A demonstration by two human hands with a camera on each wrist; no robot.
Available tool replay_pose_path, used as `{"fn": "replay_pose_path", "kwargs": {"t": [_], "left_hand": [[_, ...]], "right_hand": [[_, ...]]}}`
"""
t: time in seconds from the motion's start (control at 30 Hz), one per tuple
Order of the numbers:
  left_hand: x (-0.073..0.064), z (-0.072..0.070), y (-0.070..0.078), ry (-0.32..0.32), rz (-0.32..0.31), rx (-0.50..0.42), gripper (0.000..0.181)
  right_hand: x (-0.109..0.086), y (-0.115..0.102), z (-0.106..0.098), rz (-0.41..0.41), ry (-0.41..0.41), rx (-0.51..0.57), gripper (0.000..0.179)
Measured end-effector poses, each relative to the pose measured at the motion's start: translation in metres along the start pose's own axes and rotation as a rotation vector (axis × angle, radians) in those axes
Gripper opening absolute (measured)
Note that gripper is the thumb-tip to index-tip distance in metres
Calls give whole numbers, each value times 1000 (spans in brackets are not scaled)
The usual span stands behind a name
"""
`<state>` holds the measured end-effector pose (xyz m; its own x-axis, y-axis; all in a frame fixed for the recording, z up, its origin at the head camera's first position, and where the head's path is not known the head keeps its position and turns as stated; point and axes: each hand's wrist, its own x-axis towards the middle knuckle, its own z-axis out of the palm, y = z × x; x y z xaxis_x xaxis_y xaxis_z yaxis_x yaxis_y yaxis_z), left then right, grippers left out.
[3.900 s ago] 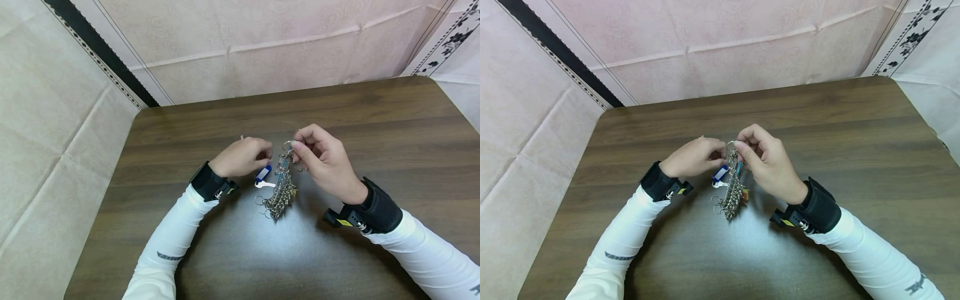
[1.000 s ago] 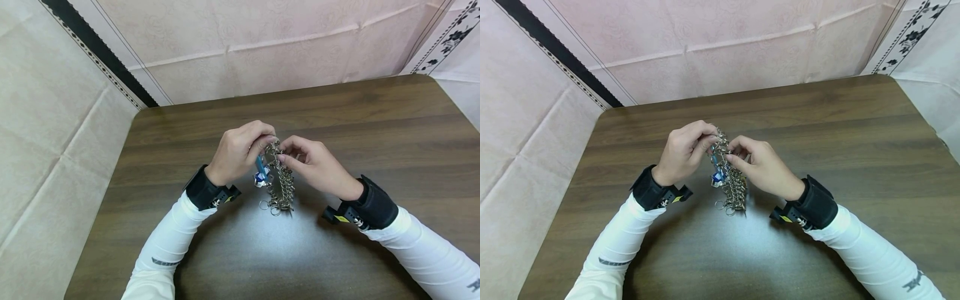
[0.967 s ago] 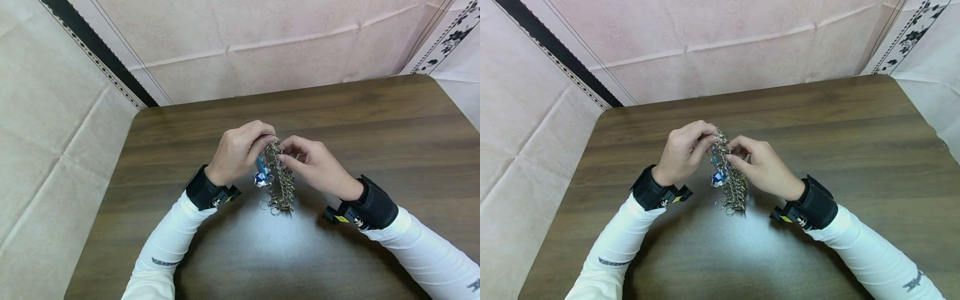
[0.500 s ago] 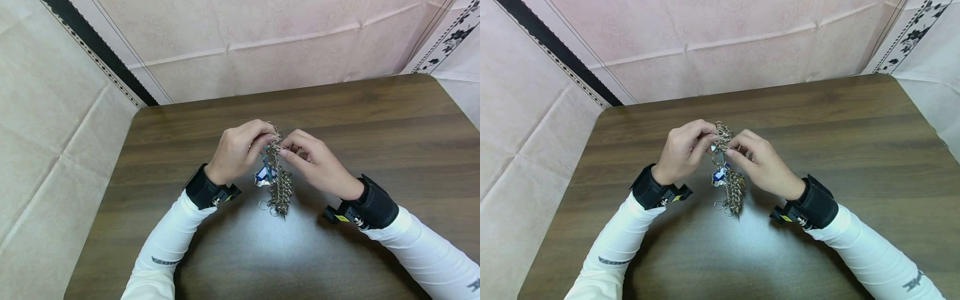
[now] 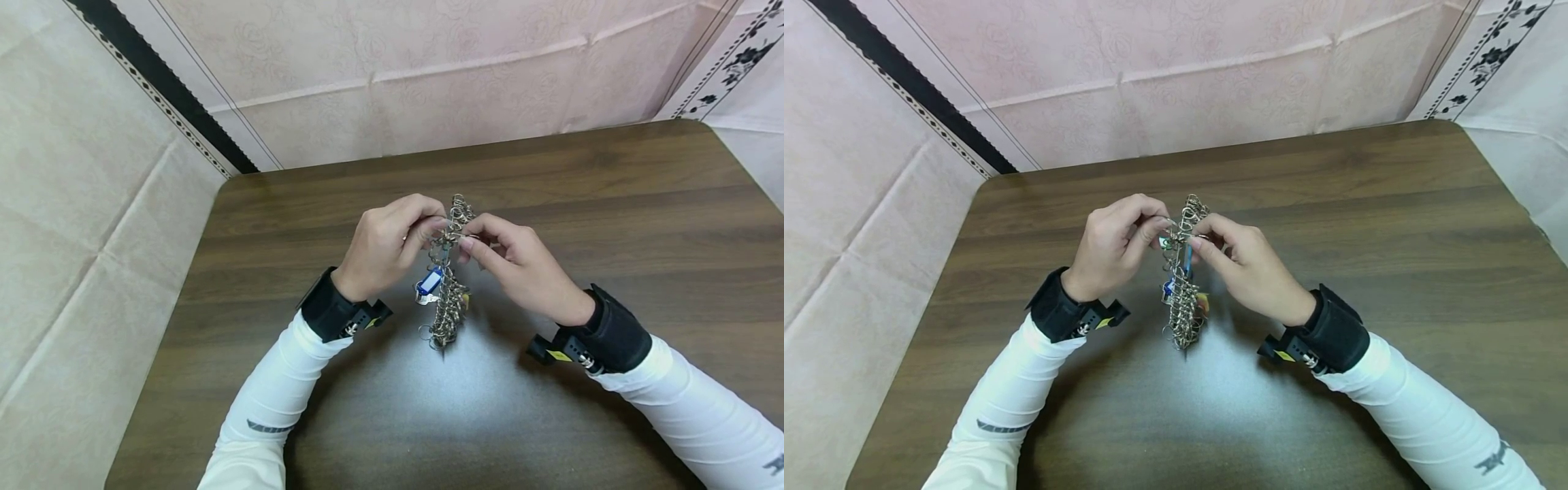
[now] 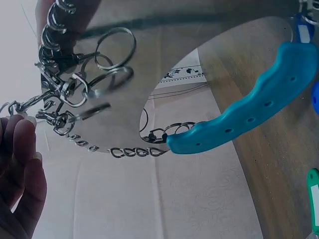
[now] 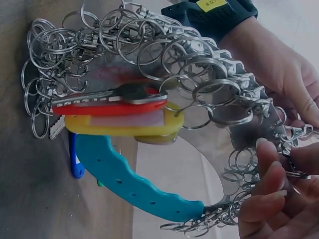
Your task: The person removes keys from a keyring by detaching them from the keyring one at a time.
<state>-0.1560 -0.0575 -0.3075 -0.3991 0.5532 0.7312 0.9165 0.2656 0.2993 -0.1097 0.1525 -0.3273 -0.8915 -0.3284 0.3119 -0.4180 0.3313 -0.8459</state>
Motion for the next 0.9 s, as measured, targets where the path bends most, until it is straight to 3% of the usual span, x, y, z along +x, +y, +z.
{"fn": "replay_pose_path", "kwargs": {"t": [0.3,0.53,0.9], "left_hand": [[0,-1,0,0,-14,-30,4],[2,-6,2,41,-20,-61,4],[2,-11,-1,75,-44,-33,4]], "right_hand": [[0,1,0,16,-15,21,11],[1,5,2,56,-135,8,12],[-1,11,7,28,-288,-19,18]]}}
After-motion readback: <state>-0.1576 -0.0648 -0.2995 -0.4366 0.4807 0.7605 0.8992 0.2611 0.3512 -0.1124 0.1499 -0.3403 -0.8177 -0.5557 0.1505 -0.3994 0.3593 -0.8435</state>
